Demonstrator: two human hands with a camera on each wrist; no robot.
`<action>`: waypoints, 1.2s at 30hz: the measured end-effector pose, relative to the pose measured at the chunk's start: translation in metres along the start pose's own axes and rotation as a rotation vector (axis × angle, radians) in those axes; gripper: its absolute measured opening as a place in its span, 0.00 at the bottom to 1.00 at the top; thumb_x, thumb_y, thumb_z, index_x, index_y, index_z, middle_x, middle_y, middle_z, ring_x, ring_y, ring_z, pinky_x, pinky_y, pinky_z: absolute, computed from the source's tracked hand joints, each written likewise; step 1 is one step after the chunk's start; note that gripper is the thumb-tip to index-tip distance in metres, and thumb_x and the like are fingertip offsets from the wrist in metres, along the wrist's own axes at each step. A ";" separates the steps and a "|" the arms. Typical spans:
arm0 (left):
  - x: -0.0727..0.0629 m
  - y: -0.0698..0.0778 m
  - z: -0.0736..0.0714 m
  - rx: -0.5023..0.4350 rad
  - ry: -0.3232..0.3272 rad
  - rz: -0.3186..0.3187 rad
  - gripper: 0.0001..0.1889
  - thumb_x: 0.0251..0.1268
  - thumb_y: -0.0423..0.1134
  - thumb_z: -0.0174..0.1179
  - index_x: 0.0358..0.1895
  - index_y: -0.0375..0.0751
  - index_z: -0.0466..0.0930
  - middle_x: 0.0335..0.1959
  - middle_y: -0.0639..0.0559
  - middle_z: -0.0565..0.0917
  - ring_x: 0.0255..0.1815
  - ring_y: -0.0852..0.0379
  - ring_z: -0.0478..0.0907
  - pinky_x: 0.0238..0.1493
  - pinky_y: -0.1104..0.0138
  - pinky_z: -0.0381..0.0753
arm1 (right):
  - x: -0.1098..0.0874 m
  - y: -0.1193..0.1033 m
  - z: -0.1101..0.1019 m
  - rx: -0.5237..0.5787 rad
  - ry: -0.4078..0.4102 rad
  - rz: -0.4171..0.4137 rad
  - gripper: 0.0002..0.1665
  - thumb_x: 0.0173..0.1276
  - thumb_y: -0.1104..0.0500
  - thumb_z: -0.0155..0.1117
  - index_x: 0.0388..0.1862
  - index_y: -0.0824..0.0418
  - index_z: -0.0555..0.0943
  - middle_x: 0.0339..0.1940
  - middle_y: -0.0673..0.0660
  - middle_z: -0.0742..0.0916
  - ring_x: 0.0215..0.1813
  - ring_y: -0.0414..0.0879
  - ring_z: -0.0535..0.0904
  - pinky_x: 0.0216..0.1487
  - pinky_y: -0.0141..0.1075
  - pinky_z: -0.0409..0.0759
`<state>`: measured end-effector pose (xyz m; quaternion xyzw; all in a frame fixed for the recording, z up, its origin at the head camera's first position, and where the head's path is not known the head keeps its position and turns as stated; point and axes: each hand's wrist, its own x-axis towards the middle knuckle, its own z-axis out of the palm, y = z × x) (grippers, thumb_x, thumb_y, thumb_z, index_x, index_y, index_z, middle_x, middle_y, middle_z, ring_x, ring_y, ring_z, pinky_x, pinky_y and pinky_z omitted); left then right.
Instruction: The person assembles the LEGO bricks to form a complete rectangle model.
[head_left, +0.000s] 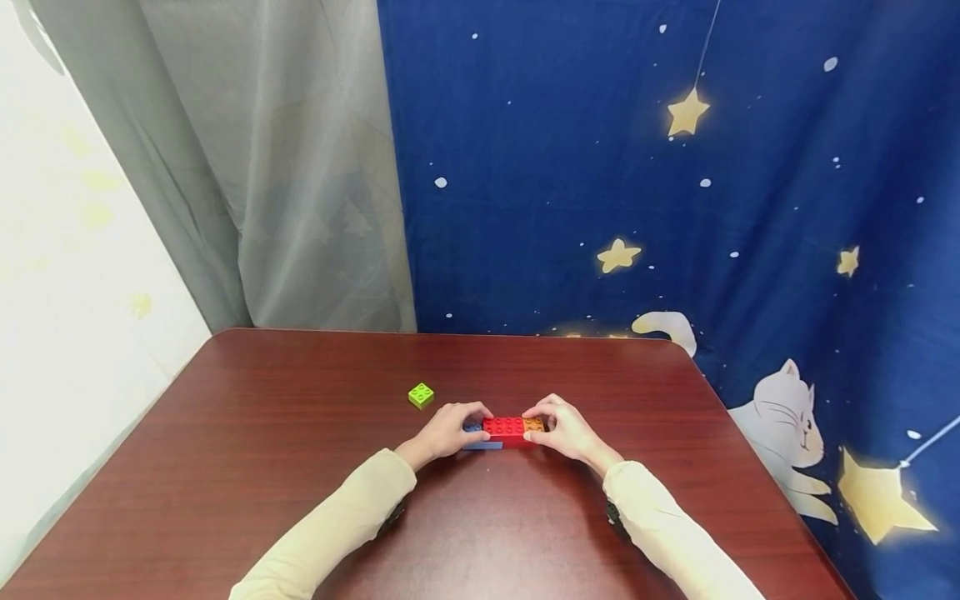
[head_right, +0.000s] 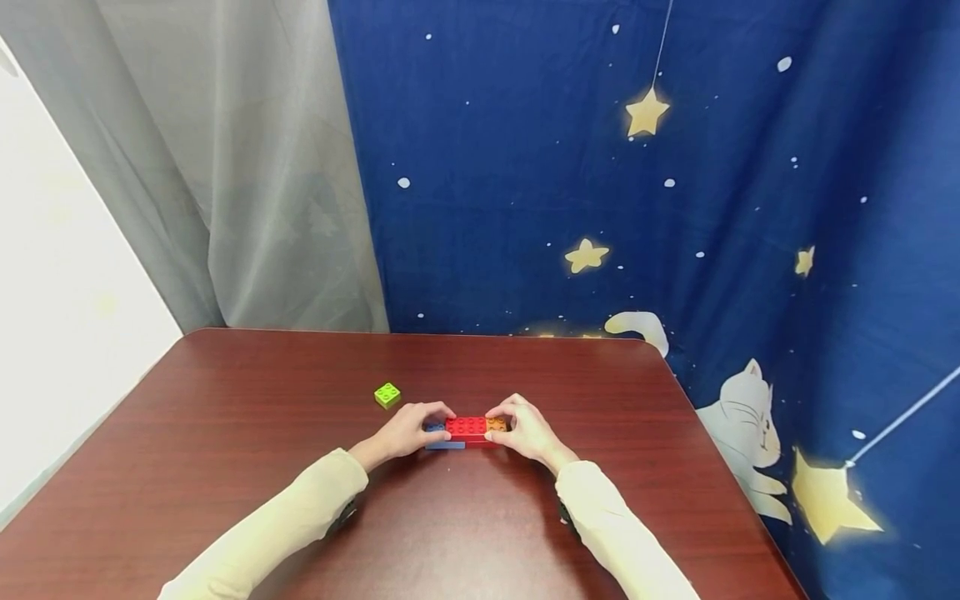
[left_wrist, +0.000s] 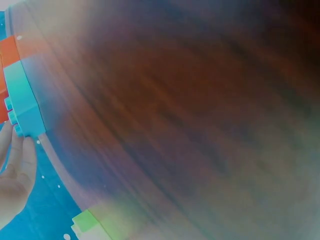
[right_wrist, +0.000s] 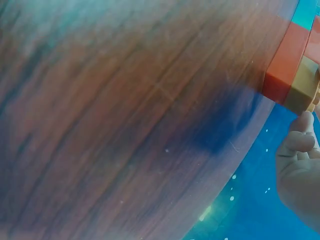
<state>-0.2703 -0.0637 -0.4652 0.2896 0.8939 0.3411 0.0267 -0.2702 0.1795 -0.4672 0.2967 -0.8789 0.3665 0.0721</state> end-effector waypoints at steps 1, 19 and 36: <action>0.000 0.000 0.000 0.000 0.000 0.001 0.15 0.53 0.44 0.62 0.44 0.46 0.76 0.40 0.53 0.80 0.42 0.58 0.75 0.45 0.63 0.71 | 0.000 -0.001 0.000 -0.001 0.001 0.007 0.18 0.45 0.58 0.73 0.37 0.61 0.82 0.29 0.52 0.75 0.21 0.39 0.66 0.21 0.28 0.66; -0.001 0.001 -0.006 -0.034 0.009 0.057 0.16 0.53 0.40 0.62 0.46 0.40 0.75 0.38 0.50 0.80 0.40 0.56 0.76 0.44 0.62 0.72 | -0.001 0.001 0.003 -0.023 0.008 0.042 0.17 0.46 0.59 0.72 0.37 0.57 0.82 0.27 0.48 0.76 0.23 0.39 0.66 0.24 0.30 0.67; -0.012 -0.036 -0.064 -0.011 0.245 -0.018 0.16 0.53 0.38 0.61 0.46 0.39 0.76 0.44 0.45 0.78 0.45 0.46 0.72 0.48 0.54 0.67 | -0.002 0.001 0.002 -0.020 -0.005 0.059 0.17 0.46 0.57 0.72 0.38 0.57 0.82 0.28 0.47 0.76 0.23 0.41 0.67 0.25 0.30 0.67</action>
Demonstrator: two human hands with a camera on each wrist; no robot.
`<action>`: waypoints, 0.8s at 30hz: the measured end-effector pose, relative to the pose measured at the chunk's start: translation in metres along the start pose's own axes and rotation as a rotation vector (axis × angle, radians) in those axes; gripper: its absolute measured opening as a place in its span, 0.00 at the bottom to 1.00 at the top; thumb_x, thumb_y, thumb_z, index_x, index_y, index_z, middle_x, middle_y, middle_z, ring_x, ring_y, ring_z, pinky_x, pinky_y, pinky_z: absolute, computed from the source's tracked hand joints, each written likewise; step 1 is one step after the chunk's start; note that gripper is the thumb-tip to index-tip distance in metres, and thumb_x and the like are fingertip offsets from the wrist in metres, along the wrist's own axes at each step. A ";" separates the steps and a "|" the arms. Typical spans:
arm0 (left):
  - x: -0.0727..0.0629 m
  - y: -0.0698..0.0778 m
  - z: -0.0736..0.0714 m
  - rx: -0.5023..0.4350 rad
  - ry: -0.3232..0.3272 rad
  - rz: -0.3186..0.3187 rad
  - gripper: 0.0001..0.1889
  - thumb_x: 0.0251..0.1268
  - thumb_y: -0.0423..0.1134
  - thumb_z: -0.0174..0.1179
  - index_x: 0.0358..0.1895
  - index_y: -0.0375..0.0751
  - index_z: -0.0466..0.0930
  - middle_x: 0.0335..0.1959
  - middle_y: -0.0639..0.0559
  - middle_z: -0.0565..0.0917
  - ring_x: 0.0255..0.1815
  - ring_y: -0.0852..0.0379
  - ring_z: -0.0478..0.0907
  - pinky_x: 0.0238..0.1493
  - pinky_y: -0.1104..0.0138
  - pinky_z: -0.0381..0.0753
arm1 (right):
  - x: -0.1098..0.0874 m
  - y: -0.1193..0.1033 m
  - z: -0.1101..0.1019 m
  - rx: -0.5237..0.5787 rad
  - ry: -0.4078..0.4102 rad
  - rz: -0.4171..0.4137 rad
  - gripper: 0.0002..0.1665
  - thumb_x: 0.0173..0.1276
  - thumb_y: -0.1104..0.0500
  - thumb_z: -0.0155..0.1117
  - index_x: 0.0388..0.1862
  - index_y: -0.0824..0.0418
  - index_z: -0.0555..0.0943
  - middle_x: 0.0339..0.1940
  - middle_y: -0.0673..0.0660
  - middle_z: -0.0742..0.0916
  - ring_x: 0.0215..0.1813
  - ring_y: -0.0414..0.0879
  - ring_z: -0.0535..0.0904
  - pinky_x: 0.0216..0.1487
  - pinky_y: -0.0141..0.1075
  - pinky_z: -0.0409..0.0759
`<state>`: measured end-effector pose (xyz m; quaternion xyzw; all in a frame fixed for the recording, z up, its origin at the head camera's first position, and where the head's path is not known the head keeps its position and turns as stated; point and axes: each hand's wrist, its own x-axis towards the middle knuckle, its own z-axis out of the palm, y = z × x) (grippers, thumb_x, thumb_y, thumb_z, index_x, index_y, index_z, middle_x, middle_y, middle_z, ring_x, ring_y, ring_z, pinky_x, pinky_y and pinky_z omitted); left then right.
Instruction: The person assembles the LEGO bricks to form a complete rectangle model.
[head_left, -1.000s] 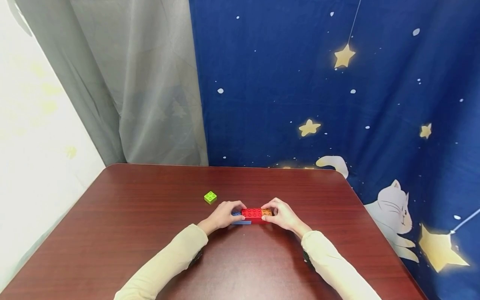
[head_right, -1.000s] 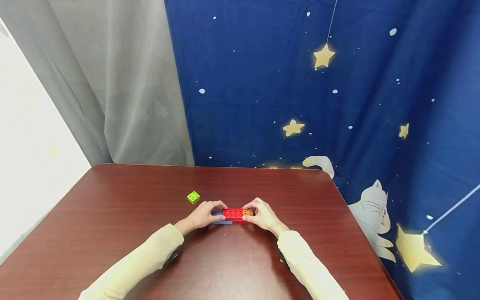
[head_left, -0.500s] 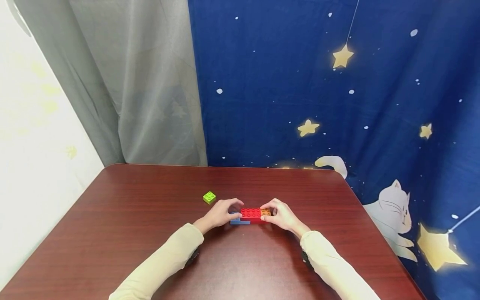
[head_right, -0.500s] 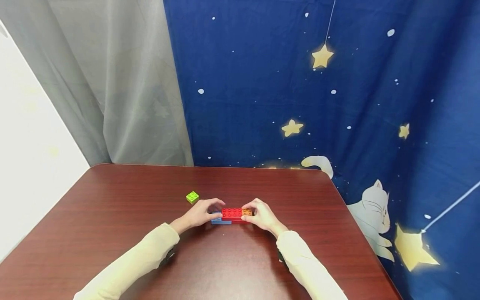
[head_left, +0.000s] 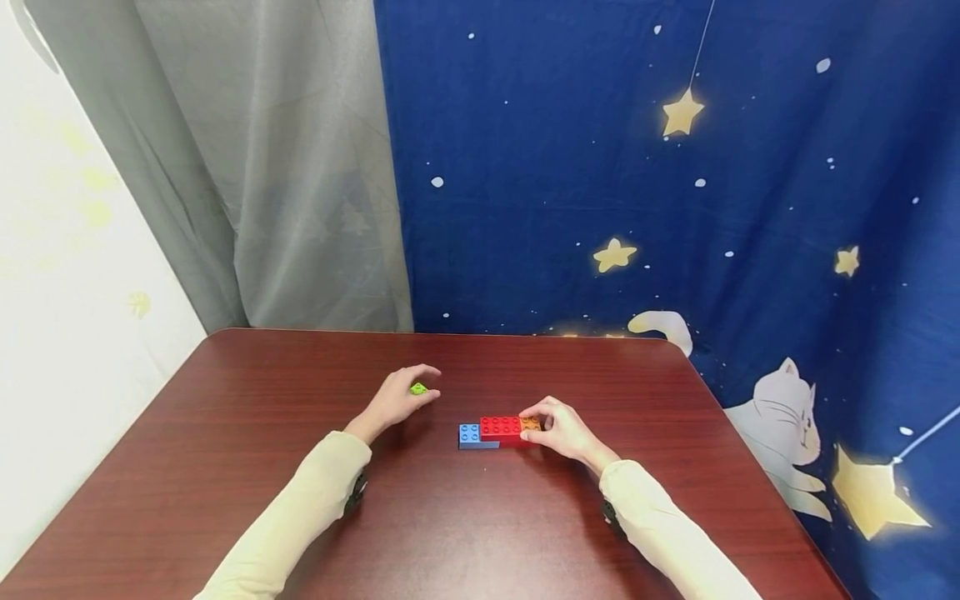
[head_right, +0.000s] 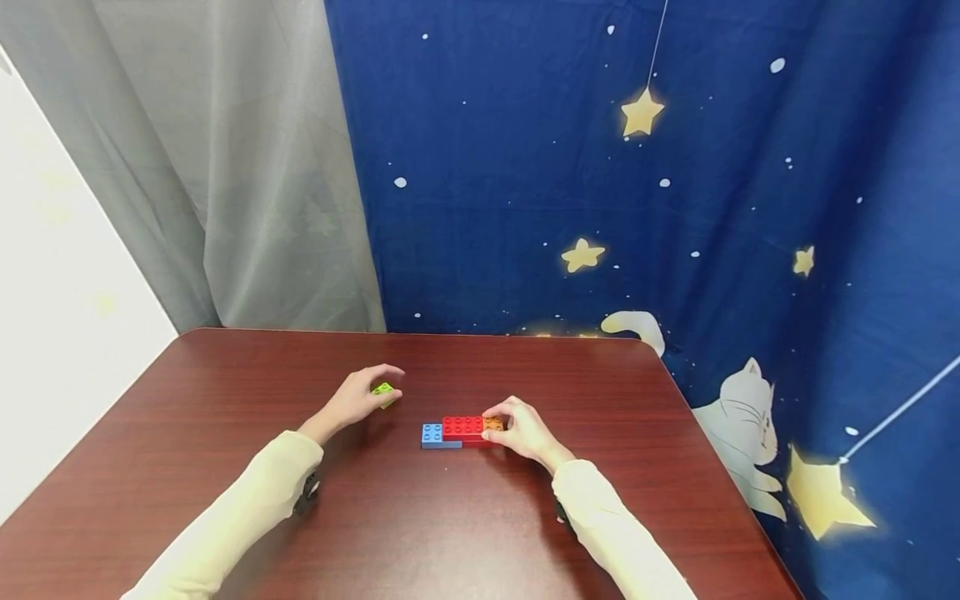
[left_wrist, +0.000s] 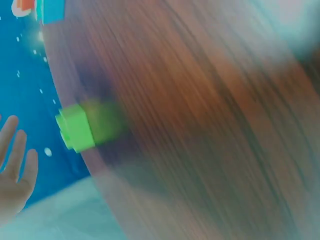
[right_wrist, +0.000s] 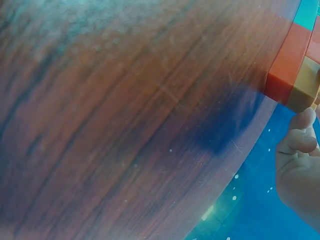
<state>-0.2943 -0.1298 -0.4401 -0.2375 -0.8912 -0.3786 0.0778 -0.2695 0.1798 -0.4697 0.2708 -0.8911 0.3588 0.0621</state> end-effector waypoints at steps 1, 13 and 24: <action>-0.001 -0.003 -0.002 0.001 0.002 -0.005 0.16 0.53 0.37 0.62 0.47 0.39 0.76 0.45 0.44 0.78 0.46 0.46 0.72 0.48 0.54 0.67 | 0.000 0.000 0.000 0.001 0.000 -0.001 0.17 0.47 0.57 0.72 0.38 0.58 0.82 0.28 0.48 0.76 0.24 0.42 0.67 0.25 0.30 0.67; -0.008 -0.034 -0.011 -0.059 -0.080 -0.012 0.23 0.51 0.35 0.63 0.52 0.35 0.72 0.50 0.44 0.74 0.51 0.46 0.68 0.51 0.53 0.64 | 0.000 -0.002 -0.001 0.000 0.000 0.002 0.17 0.47 0.58 0.72 0.38 0.58 0.82 0.28 0.48 0.76 0.24 0.43 0.68 0.25 0.30 0.67; -0.008 -0.041 -0.009 -0.105 -0.149 -0.058 0.25 0.49 0.26 0.60 0.55 0.33 0.68 0.53 0.39 0.72 0.54 0.45 0.67 0.52 0.53 0.63 | 0.000 -0.002 -0.001 0.014 -0.004 0.004 0.17 0.47 0.57 0.72 0.38 0.59 0.82 0.28 0.49 0.76 0.24 0.42 0.67 0.25 0.30 0.67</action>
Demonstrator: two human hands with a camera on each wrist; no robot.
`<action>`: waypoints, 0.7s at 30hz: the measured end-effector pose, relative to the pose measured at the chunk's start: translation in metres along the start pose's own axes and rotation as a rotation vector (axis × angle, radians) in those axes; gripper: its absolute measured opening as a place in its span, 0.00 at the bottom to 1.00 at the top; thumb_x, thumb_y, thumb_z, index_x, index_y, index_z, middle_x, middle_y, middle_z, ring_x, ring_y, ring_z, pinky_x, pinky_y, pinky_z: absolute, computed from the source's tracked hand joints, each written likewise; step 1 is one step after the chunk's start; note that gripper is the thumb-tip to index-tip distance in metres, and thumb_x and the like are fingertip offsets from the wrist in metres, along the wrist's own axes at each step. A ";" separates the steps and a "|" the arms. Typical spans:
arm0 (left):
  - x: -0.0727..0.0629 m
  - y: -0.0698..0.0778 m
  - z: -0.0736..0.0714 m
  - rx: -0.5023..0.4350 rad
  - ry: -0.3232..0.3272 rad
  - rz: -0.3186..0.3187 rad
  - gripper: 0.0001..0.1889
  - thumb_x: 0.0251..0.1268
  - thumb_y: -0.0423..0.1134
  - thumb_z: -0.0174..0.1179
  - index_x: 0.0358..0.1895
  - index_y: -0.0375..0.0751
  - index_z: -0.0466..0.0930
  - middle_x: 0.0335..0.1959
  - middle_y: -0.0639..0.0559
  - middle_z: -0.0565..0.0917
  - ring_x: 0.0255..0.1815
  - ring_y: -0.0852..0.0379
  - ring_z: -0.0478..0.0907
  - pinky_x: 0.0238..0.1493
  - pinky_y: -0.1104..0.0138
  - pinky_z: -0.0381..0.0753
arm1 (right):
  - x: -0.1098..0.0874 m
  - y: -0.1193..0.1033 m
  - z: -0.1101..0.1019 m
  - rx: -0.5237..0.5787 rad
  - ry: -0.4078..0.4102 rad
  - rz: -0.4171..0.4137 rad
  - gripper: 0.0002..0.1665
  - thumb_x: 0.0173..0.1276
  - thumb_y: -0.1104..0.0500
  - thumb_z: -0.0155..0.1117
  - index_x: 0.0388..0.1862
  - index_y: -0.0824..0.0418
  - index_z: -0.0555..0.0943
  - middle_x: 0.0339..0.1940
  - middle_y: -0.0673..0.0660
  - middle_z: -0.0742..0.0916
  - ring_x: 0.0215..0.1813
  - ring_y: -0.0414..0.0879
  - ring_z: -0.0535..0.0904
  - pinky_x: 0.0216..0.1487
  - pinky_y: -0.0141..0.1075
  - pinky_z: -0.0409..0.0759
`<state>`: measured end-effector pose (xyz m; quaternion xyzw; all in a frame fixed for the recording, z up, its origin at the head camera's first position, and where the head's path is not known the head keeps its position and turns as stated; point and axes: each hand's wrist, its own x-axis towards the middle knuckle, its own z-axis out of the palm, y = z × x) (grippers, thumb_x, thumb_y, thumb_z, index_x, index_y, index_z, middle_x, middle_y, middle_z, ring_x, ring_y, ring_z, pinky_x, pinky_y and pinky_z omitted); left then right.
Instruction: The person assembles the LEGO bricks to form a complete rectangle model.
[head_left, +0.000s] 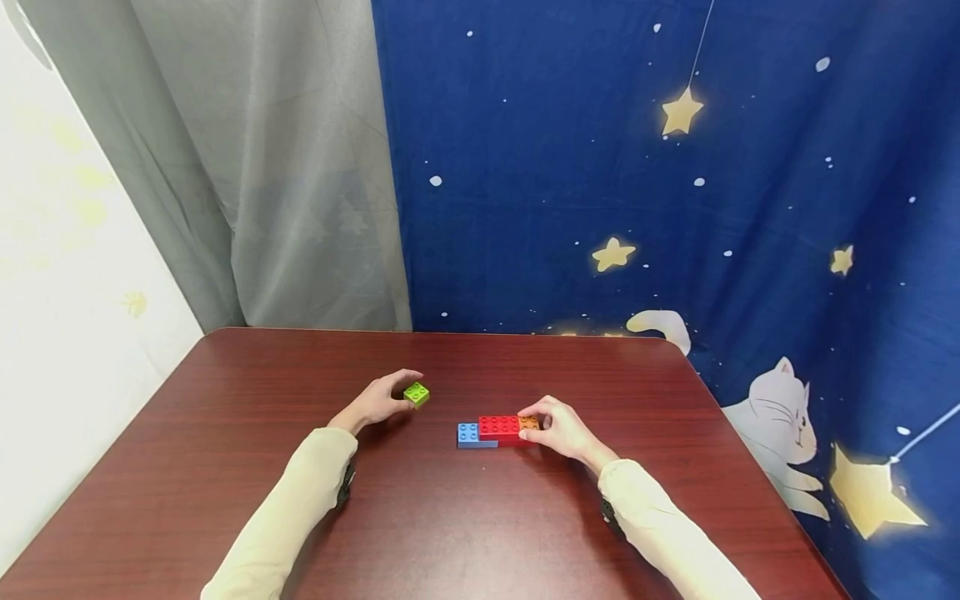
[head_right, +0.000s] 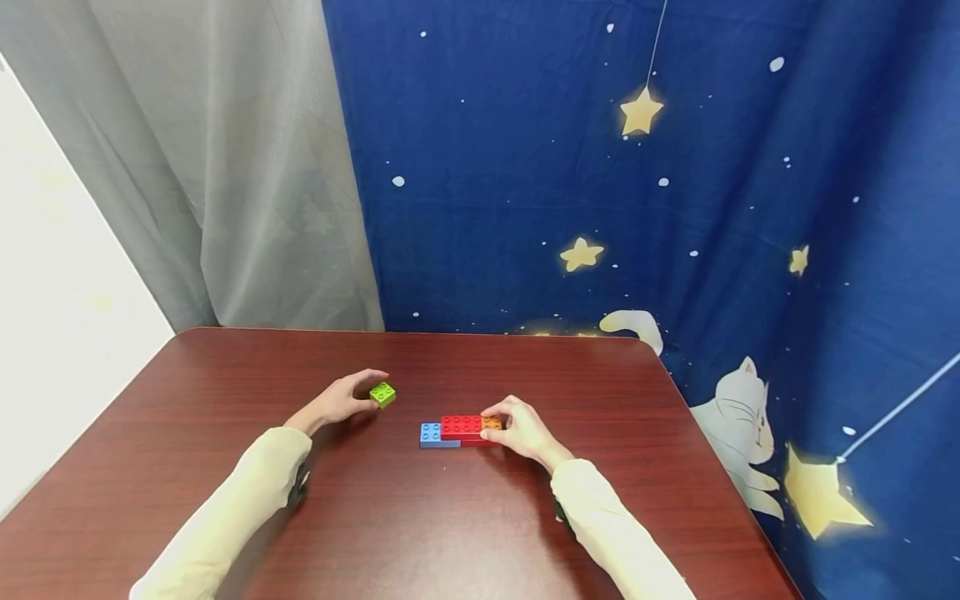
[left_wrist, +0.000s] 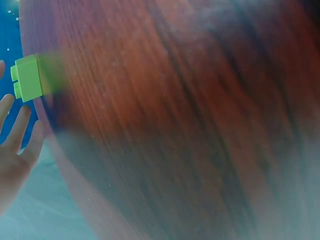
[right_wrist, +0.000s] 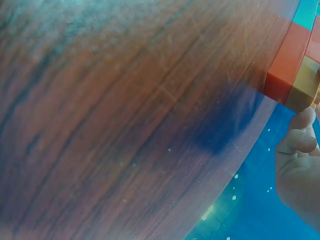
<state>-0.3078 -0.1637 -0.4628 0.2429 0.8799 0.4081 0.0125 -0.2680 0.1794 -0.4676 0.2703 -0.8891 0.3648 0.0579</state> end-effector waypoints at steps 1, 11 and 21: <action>0.001 -0.001 0.001 0.003 -0.004 -0.003 0.26 0.49 0.25 0.59 0.55 0.33 0.68 0.53 0.39 0.72 0.54 0.45 0.67 0.52 0.53 0.63 | 0.000 0.000 0.000 -0.001 0.000 0.000 0.17 0.47 0.57 0.72 0.38 0.59 0.82 0.28 0.49 0.77 0.24 0.42 0.67 0.25 0.30 0.67; 0.003 -0.005 0.006 0.041 0.011 0.013 0.24 0.47 0.22 0.57 0.53 0.31 0.70 0.48 0.37 0.74 0.48 0.44 0.71 0.48 0.54 0.67 | -0.001 -0.002 -0.001 -0.005 -0.007 0.024 0.18 0.47 0.56 0.72 0.39 0.58 0.82 0.29 0.50 0.77 0.24 0.41 0.67 0.26 0.31 0.68; 0.000 -0.003 0.009 0.093 -0.025 -0.026 0.18 0.46 0.24 0.60 0.45 0.28 0.75 0.36 0.42 0.70 0.35 0.48 0.73 0.38 0.60 0.72 | 0.000 -0.003 -0.002 -0.010 -0.009 0.027 0.18 0.47 0.56 0.72 0.38 0.58 0.82 0.29 0.49 0.77 0.25 0.42 0.68 0.26 0.31 0.68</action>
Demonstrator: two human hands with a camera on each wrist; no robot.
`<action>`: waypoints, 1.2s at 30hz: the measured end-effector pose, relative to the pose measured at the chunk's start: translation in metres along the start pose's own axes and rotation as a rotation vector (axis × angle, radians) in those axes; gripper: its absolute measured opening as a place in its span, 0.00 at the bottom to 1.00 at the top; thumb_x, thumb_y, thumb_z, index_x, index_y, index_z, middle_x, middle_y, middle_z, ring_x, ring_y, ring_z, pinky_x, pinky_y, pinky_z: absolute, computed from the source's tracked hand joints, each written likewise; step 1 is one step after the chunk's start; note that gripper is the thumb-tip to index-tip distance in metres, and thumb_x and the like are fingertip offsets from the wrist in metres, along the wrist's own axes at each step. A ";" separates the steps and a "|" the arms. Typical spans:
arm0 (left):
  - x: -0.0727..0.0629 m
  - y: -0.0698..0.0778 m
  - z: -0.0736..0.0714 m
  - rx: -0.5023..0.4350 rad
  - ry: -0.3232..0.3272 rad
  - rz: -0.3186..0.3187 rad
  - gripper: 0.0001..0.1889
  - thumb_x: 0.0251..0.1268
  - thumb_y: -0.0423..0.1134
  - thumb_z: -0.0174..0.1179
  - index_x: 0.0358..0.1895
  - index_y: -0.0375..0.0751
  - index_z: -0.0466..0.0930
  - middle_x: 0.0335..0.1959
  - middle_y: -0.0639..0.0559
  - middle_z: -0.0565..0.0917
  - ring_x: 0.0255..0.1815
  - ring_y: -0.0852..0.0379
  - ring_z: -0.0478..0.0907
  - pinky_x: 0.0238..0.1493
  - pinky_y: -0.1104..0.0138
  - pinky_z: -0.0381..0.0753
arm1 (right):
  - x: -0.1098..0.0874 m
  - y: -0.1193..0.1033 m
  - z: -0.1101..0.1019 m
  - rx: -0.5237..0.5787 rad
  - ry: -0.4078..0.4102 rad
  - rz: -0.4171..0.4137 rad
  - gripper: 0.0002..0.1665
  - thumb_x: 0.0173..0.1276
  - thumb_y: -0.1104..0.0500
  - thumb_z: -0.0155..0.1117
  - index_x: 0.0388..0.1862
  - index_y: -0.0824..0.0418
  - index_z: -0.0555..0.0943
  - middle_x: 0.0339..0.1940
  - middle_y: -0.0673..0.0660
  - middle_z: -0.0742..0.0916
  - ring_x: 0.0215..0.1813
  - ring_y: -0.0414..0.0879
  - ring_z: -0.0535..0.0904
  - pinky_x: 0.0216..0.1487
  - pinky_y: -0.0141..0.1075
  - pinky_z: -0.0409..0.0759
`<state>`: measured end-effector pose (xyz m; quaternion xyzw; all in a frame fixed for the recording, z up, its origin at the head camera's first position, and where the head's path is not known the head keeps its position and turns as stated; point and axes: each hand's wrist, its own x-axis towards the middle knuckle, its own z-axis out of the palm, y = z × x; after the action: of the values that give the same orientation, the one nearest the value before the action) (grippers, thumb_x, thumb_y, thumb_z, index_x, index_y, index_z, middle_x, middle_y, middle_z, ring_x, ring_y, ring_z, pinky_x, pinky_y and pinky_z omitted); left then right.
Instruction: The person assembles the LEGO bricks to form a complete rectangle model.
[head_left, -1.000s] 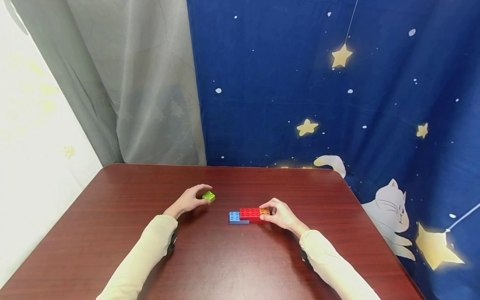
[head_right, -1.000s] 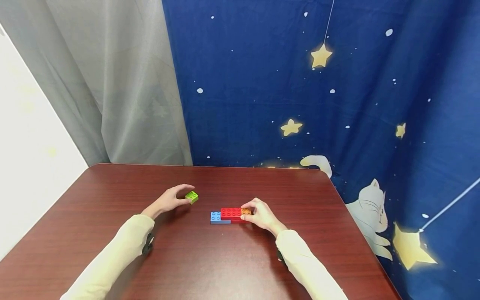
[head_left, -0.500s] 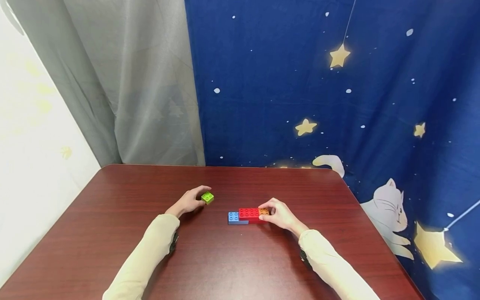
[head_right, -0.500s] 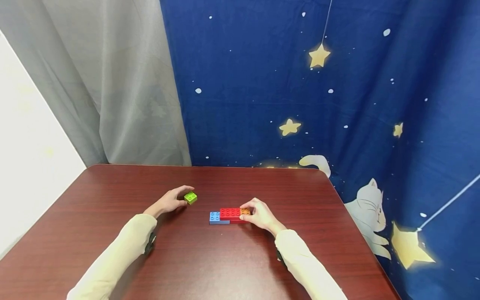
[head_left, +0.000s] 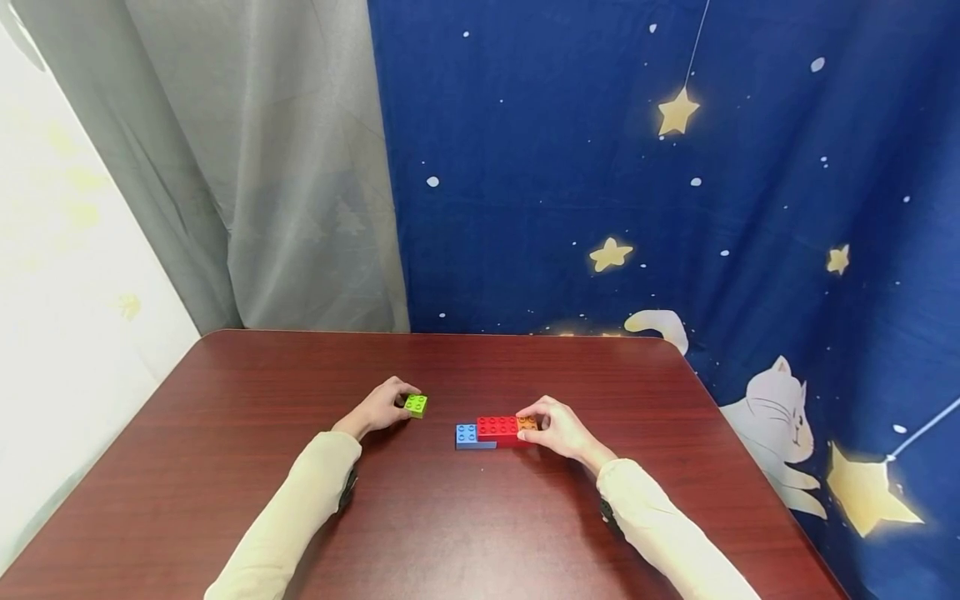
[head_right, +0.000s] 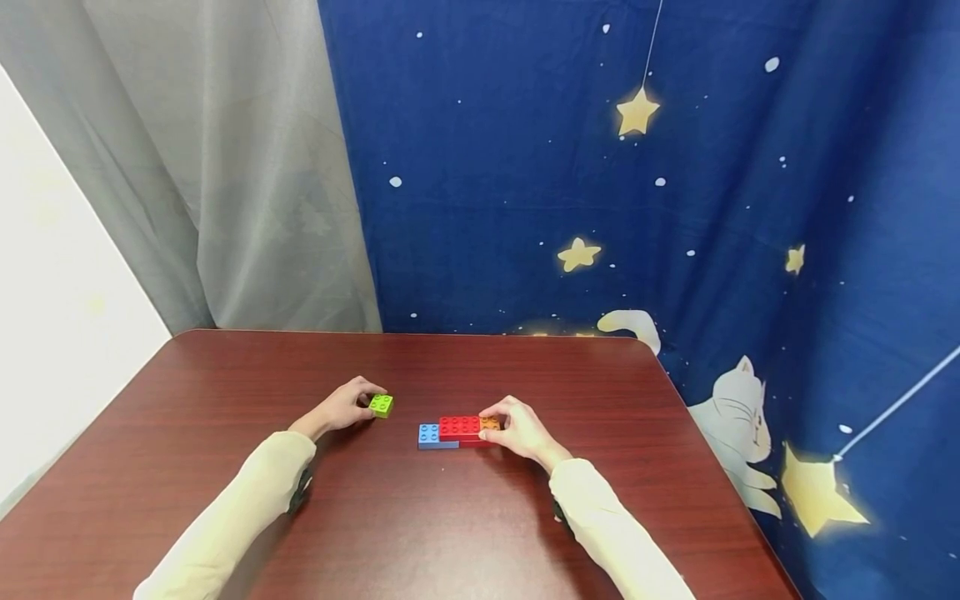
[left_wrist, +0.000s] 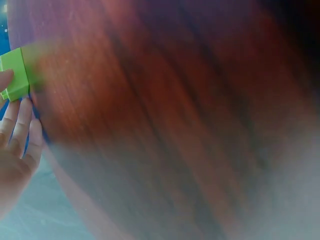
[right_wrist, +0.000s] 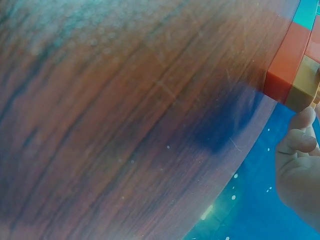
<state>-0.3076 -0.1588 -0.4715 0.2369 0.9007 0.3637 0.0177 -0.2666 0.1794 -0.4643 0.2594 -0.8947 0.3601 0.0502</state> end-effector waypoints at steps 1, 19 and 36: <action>0.000 0.000 0.000 0.000 0.000 0.001 0.18 0.45 0.24 0.61 0.44 0.28 0.75 0.35 0.43 0.70 0.35 0.48 0.73 0.38 0.60 0.72 | 0.000 0.000 0.000 0.002 0.001 -0.001 0.17 0.47 0.56 0.72 0.38 0.58 0.82 0.29 0.49 0.77 0.25 0.43 0.68 0.26 0.31 0.68; -0.005 0.014 0.009 -0.013 -0.033 0.019 0.16 0.47 0.29 0.63 0.43 0.36 0.75 0.37 0.47 0.75 0.38 0.51 0.73 0.40 0.59 0.72 | 0.000 -0.001 0.000 0.010 -0.007 -0.009 0.18 0.48 0.56 0.71 0.39 0.59 0.82 0.29 0.50 0.77 0.25 0.45 0.68 0.25 0.31 0.67; -0.006 0.034 0.019 -0.076 -0.099 0.099 0.15 0.49 0.32 0.63 0.43 0.36 0.74 0.37 0.48 0.74 0.37 0.50 0.74 0.39 0.59 0.74 | 0.000 0.001 0.002 -0.008 0.001 0.005 0.17 0.47 0.56 0.72 0.38 0.57 0.82 0.29 0.47 0.76 0.25 0.45 0.68 0.25 0.31 0.67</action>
<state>-0.2840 -0.1278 -0.4638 0.2980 0.8715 0.3858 0.0531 -0.2670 0.1786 -0.4661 0.2566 -0.8968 0.3569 0.0509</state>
